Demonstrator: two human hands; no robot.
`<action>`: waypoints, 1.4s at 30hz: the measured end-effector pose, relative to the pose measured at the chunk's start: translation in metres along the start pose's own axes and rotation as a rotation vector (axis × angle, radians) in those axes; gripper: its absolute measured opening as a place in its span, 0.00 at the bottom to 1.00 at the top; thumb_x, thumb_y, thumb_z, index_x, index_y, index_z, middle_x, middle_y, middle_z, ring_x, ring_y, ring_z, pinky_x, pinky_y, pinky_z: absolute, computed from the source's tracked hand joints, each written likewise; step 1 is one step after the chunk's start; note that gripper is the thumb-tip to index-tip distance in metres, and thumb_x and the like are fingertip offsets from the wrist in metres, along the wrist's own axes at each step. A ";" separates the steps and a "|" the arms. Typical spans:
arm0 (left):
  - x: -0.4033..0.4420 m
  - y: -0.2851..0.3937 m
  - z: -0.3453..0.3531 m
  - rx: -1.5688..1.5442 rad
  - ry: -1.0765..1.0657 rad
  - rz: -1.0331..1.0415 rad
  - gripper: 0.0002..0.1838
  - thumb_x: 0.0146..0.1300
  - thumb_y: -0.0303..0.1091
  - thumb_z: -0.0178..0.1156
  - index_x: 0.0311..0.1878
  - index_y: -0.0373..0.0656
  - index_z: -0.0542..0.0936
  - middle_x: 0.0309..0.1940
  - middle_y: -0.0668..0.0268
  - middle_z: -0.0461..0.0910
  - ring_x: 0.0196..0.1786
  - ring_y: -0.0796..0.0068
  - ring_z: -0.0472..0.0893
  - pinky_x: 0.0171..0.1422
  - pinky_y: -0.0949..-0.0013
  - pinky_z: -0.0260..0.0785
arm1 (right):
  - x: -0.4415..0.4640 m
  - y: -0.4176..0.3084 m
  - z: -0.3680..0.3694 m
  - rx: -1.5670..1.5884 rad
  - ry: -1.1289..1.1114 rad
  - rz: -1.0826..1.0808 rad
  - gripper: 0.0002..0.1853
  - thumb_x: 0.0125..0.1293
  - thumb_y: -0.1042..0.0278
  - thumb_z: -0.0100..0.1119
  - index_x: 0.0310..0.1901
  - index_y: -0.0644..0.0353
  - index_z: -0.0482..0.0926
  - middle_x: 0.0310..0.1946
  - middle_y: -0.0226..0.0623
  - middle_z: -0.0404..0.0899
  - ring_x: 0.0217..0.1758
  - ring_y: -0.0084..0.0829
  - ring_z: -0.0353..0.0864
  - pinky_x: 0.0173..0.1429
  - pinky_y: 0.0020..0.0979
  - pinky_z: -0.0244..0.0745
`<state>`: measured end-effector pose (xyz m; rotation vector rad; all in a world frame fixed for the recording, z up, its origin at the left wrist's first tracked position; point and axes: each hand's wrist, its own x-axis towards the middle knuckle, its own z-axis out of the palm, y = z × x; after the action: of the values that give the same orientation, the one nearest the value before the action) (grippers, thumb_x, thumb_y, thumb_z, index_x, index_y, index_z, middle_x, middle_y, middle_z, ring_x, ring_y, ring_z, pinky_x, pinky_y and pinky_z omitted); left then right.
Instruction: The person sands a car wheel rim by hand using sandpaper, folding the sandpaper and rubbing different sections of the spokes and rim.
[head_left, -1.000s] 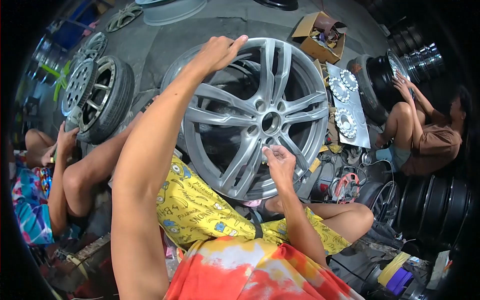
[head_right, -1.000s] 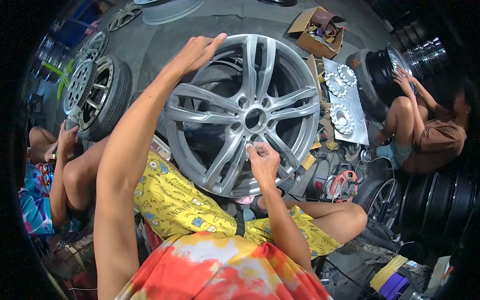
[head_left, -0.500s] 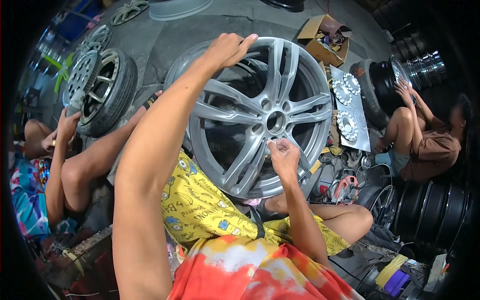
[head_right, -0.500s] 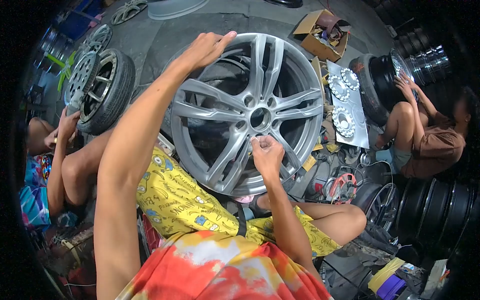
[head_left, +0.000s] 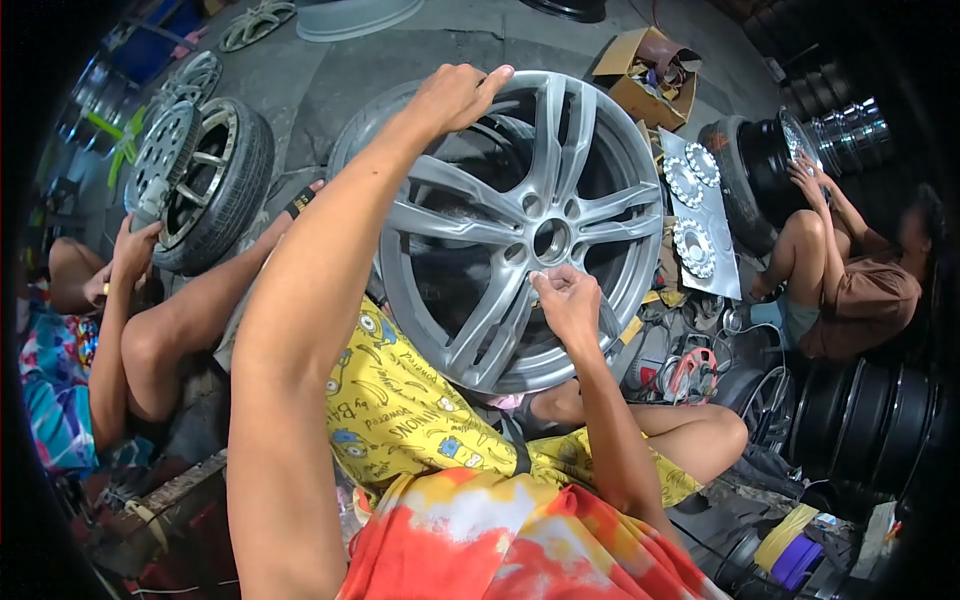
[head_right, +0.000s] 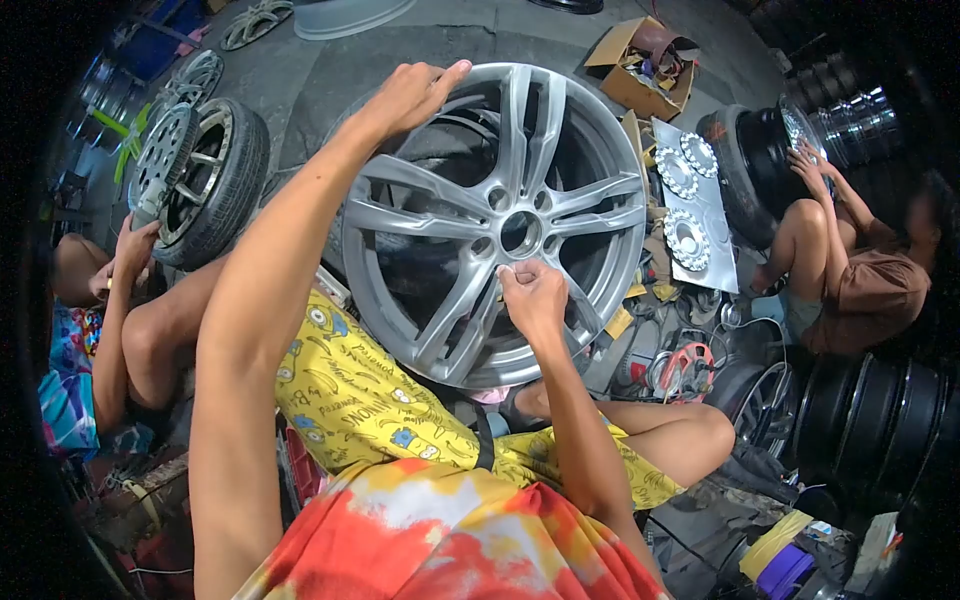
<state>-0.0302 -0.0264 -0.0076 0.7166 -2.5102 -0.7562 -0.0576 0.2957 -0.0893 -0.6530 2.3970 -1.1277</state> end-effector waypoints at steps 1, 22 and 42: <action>-0.001 0.000 0.000 0.005 0.002 -0.001 0.44 0.79 0.66 0.44 0.30 0.29 0.86 0.33 0.36 0.85 0.45 0.32 0.85 0.56 0.41 0.76 | -0.001 0.001 0.001 0.004 -0.003 -0.002 0.15 0.62 0.61 0.73 0.35 0.69 0.88 0.26 0.46 0.89 0.28 0.33 0.88 0.40 0.36 0.81; 0.003 -0.001 0.002 -0.009 -0.022 0.009 0.44 0.79 0.66 0.44 0.32 0.29 0.86 0.34 0.37 0.86 0.46 0.34 0.85 0.57 0.42 0.76 | -0.011 0.024 0.020 0.430 0.006 0.020 0.12 0.71 0.67 0.68 0.38 0.70 0.87 0.25 0.32 0.83 0.25 0.16 0.75 0.32 0.25 0.71; -0.003 0.004 -0.006 0.018 -0.028 0.009 0.43 0.78 0.66 0.45 0.34 0.29 0.87 0.36 0.36 0.85 0.46 0.33 0.85 0.56 0.43 0.76 | -0.027 0.016 0.052 0.409 0.222 0.045 0.14 0.70 0.63 0.69 0.36 0.69 0.86 0.23 0.37 0.85 0.23 0.22 0.80 0.33 0.28 0.75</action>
<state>-0.0262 -0.0245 -0.0015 0.7047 -2.5469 -0.7465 -0.0111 0.2887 -0.1281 -0.3498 2.2328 -1.6811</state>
